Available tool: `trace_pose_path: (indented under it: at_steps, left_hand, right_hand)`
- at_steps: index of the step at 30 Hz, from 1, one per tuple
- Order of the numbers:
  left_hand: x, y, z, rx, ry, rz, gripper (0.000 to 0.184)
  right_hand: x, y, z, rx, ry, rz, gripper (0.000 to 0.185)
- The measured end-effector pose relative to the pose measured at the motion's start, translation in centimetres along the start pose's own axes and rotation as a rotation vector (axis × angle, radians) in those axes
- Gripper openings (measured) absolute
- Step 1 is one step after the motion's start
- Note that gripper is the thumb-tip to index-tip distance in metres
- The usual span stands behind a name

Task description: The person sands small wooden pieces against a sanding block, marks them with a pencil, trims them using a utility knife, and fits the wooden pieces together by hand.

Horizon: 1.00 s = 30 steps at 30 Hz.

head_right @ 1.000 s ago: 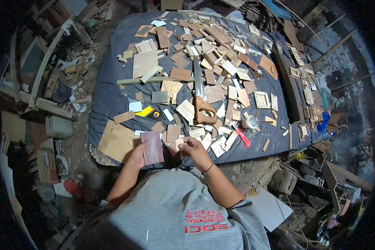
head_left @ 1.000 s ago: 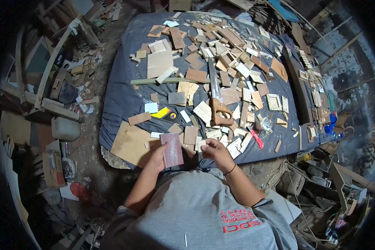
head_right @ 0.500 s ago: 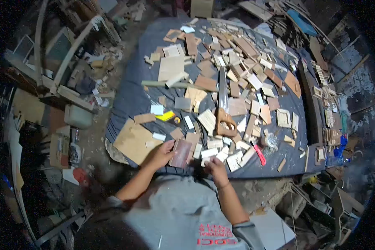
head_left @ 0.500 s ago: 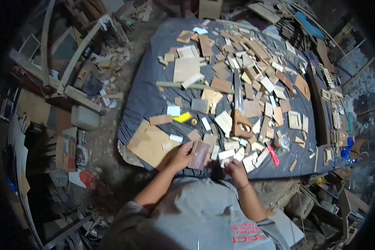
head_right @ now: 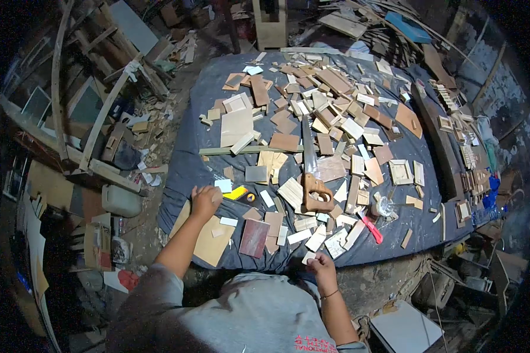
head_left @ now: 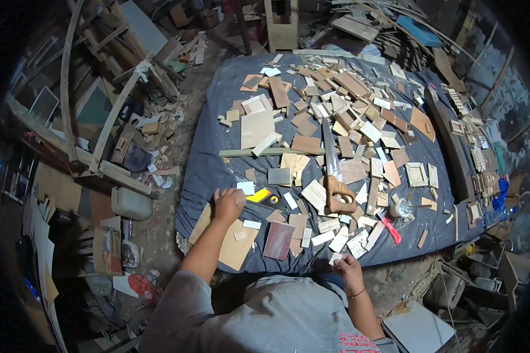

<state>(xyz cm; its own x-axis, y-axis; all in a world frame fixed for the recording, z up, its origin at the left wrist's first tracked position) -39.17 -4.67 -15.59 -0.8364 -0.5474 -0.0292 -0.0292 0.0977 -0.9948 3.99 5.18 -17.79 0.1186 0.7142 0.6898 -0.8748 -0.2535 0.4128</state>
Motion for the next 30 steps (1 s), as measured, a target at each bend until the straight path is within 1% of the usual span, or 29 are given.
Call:
trace_pose_path:
  at_steps: [1,2,4,5,6,7,8,10,11,12,13,14,16,17,18,20,21,22,24,25,26,28,30]
  left_hand:
    - [-0.6,-1.2,0.1,-0.095,0.037,0.048,0.045]
    - [-1.4,-1.6,0.0,-0.098,0.051,0.052,0.045]
    - [-2.6,-0.2,0.5,0.281,-0.248,1.250,0.039]
    - [-4.4,-1.2,1.6,0.383,-0.266,1.552,0.038]
    - [-7.2,-4.5,3.0,0.491,-0.287,1.851,0.038]
    - [-9.4,-6.8,3.8,0.560,-0.178,1.966,0.042]
    - [-11.4,-8.7,4.6,0.622,-0.122,2.075,0.049]
    - [-15.0,-11.8,5.6,0.747,0.047,2.198,0.050]
    - [-16.3,-12.6,6.0,0.769,0.052,2.199,0.050]
    - [-17.5,-13.5,6.4,0.739,0.117,2.199,0.051]
    - [-18.6,-14.6,6.7,0.703,0.181,2.199,0.051]
    - [-19.6,-15.7,6.9,0.712,0.184,2.203,0.051]
    - [-21.1,-18.5,7.2,0.557,0.365,1.974,0.054]
    - [-21.5,-18.8,7.6,0.547,0.329,1.963,0.056]
    - [-22.0,-19.2,7.7,0.539,0.324,1.966,0.056]
    - [-23.3,-20.0,7.9,0.627,0.278,2.119,0.058]
    - [-24.0,-20.1,7.9,0.669,0.195,2.191,0.055]
    - [-24.2,-19.8,7.8,0.658,0.189,2.190,0.055]
    - [-24.8,-18.8,7.6,0.685,0.180,2.074,0.046]
    - [-25.2,-18.5,7.4,0.575,0.029,2.084,0.033]
    - [-25.9,-18.9,7.2,0.575,0.023,2.080,0.033]
    - [-26.7,-18.7,6.7,0.524,-0.156,2.009,0.028]
    - [-28.1,-18.5,6.5,0.546,-0.136,1.995,0.031]
  right_hand:
    - [0.5,-0.1,0.5,-0.050,-0.035,-0.006,0.007]
    - [1.0,-0.1,1.1,-0.059,-0.043,-0.013,0.007]
    - [2.8,0.7,2.4,-0.065,-0.096,-0.052,0.007]
    - [3.8,1.3,2.8,0.005,-0.136,-0.045,0.005]
    - [5.2,2.6,3.6,0.028,-0.149,-0.038,0.006]
    - [6.7,4.0,4.2,0.057,-0.178,-0.006,0.008]
    - [8.2,5.3,4.8,0.086,-0.208,0.027,0.010]
    - [11.7,8.3,6.2,0.193,-0.529,0.180,0.014]
    - [13.4,9.8,7.1,0.240,-0.625,0.263,0.017]
    - [14.9,11.0,8.2,0.251,-0.783,0.386,0.025]
    - [16.0,12.2,9.1,0.280,-0.860,0.404,0.029]
    - [16.9,13.4,9.9,0.313,-0.936,0.424,0.033]
    - [18.3,15.1,10.9,0.408,-1.080,0.497,0.038]
    - [18.7,15.5,11.3,0.446,-1.130,0.497,0.034]
    - [18.9,15.3,11.3,0.454,-1.127,0.500,0.034]
    - [19.2,14.7,11.2,0.511,-1.073,0.417,0.029]
    - [19.3,14.2,11.1,0.518,-1.083,0.393,0.023]
    - [19.5,13.7,11.1,0.528,-1.079,0.390,0.023]
    - [20.1,12.4,10.7,0.541,-1.025,0.366,0.020]
    - [20.5,11.7,10.6,0.544,-1.022,0.360,0.020]
    - [20.9,11.0,10.5,0.536,-1.022,0.375,0.017]
    - [21.6,9.7,10.2,0.525,-1.017,0.385,0.015]
    - [22.4,8.4,9.5,0.482,-0.958,0.363,0.016]
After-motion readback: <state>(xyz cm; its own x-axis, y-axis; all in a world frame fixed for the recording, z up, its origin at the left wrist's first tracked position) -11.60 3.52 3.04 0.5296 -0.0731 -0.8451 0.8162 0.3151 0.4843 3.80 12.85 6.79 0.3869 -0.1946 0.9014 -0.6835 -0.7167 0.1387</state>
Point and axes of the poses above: each hand's wrist, its own z-axis away from the middle knuckle, its own y-axis out of the palm, x = y × z, the point moved 6 cm from there along -z, towards the middle knuckle, and after that the axes turned 15 degrees about -z, right-handed, at the moved point
